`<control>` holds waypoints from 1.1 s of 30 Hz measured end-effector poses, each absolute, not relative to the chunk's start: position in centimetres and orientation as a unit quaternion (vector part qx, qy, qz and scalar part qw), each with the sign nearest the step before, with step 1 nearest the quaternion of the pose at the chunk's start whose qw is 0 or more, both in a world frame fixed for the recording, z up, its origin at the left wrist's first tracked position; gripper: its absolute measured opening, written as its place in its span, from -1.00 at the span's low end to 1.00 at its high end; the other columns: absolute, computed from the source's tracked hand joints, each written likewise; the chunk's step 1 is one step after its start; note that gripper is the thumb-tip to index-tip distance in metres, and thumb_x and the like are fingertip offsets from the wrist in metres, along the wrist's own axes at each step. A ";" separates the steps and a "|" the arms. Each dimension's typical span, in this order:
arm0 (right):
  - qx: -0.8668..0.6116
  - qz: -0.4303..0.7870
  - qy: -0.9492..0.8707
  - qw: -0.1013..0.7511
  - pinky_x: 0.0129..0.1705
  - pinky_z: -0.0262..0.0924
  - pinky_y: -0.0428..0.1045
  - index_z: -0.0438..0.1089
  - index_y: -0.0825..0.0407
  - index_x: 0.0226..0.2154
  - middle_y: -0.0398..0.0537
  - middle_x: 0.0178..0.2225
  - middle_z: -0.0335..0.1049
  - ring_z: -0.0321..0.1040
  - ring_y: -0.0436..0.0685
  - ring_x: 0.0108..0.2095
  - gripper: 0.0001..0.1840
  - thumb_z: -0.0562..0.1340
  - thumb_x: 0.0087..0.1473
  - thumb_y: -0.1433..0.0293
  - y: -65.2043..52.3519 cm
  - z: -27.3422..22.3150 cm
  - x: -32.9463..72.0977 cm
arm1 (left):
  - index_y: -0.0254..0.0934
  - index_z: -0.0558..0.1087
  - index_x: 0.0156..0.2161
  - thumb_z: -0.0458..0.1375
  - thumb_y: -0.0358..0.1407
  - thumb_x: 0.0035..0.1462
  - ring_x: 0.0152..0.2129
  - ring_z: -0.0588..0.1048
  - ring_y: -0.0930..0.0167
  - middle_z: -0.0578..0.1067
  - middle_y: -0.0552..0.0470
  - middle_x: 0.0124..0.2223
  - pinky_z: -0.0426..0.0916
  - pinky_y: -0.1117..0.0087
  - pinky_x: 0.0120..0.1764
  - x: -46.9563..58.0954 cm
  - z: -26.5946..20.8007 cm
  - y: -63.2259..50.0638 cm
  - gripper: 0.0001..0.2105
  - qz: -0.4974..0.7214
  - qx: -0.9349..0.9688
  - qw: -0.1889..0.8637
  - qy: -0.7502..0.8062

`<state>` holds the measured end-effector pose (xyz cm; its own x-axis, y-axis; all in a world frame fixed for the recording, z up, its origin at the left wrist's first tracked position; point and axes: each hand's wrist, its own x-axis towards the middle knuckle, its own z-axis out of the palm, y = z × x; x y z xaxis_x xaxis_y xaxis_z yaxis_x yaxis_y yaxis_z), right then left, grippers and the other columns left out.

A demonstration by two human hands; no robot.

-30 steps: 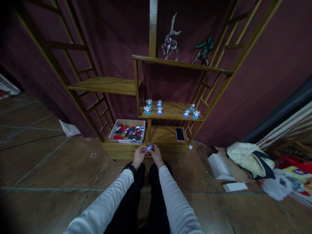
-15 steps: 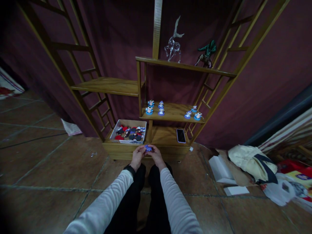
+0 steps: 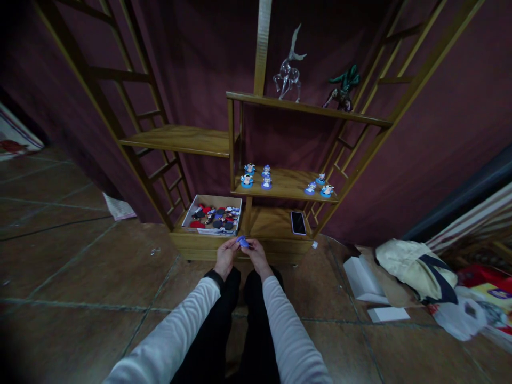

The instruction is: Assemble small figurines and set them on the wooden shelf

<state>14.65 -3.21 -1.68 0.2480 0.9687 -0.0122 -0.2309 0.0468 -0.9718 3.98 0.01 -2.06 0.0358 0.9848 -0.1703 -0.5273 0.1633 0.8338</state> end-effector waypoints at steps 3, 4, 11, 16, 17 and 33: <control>-0.495 0.489 -0.371 0.616 -0.13 0.16 0.02 0.40 0.02 -0.35 -0.12 -0.33 0.44 0.33 0.08 -0.28 -0.62 0.36 -0.36 0.33 -3.1 -1.9 14.7 | -0.38 0.50 -0.32 0.32 -0.34 -0.29 -0.32 0.50 0.36 0.56 -0.11 -0.30 0.34 0.32 -0.18 3.9 -2.0 0.0 -0.69 0.572 0.293 0.656 0.397; -0.494 0.492 -0.369 0.615 -0.13 0.16 0.03 0.40 0.02 -0.35 -0.11 -0.33 0.44 0.33 0.08 -0.28 -0.62 0.36 -0.37 0.33 -3.1 -1.9 14.8 | -0.38 0.50 -0.31 0.32 -0.34 -0.28 -0.32 0.50 0.36 0.56 -0.11 -0.30 0.34 0.32 -0.18 3.9 -2.0 0.0 -0.69 0.571 0.293 0.656 0.398; -0.498 0.488 -0.369 0.614 -0.13 0.19 0.05 0.42 0.04 -0.35 -0.08 -0.33 0.45 0.34 0.11 -0.28 -0.58 0.39 -0.39 0.28 -3.1 -1.8 14.8 | -0.37 0.50 -0.34 0.32 -0.36 -0.29 -0.37 0.50 0.38 0.56 -0.09 -0.33 0.36 0.34 -0.23 3.9 -2.0 0.1 -0.72 0.565 0.288 0.657 0.406; -0.483 0.508 -0.351 0.620 -0.23 0.23 -0.01 0.41 0.04 -0.30 -0.06 -0.32 0.44 0.33 0.08 -0.32 -0.56 0.32 -0.27 0.15 -3.2 -1.5 14.8 | -0.36 0.48 -0.35 0.31 -0.35 -0.24 -0.48 0.48 0.45 0.54 -0.05 -0.39 0.39 0.41 -0.35 3.8 -1.7 0.2 -0.75 0.546 0.256 0.688 0.403; -0.484 0.511 -0.340 0.624 -0.28 0.24 -0.02 0.41 0.04 -0.30 -0.06 -0.34 0.43 0.33 0.06 -0.35 -0.58 0.29 -0.23 0.13 -3.3 -1.5 14.9 | -0.36 0.47 -0.35 0.31 -0.34 -0.23 -0.51 0.47 0.48 0.53 -0.03 -0.41 0.38 0.44 -0.39 3.8 -1.6 0.2 -0.75 0.543 0.252 0.689 0.408; -0.516 0.479 -0.337 0.624 -0.32 0.26 0.00 0.39 0.05 -0.53 -0.14 -0.48 0.39 0.33 0.04 -0.44 -0.71 0.33 -0.33 0.20 -2.9 -2.1 15.4 | -0.33 0.42 -0.43 0.25 -0.31 -0.12 -0.62 0.39 0.58 0.44 0.08 -0.51 0.34 0.54 -0.49 3.9 -1.2 -0.2 -0.86 0.489 0.290 0.704 0.427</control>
<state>15.37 -2.85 -2.06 0.3131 0.9469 -0.0736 -0.2498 0.0073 -0.9683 3.89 -0.23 -1.15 0.1576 0.9352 -0.3172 -0.4409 0.3540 0.8248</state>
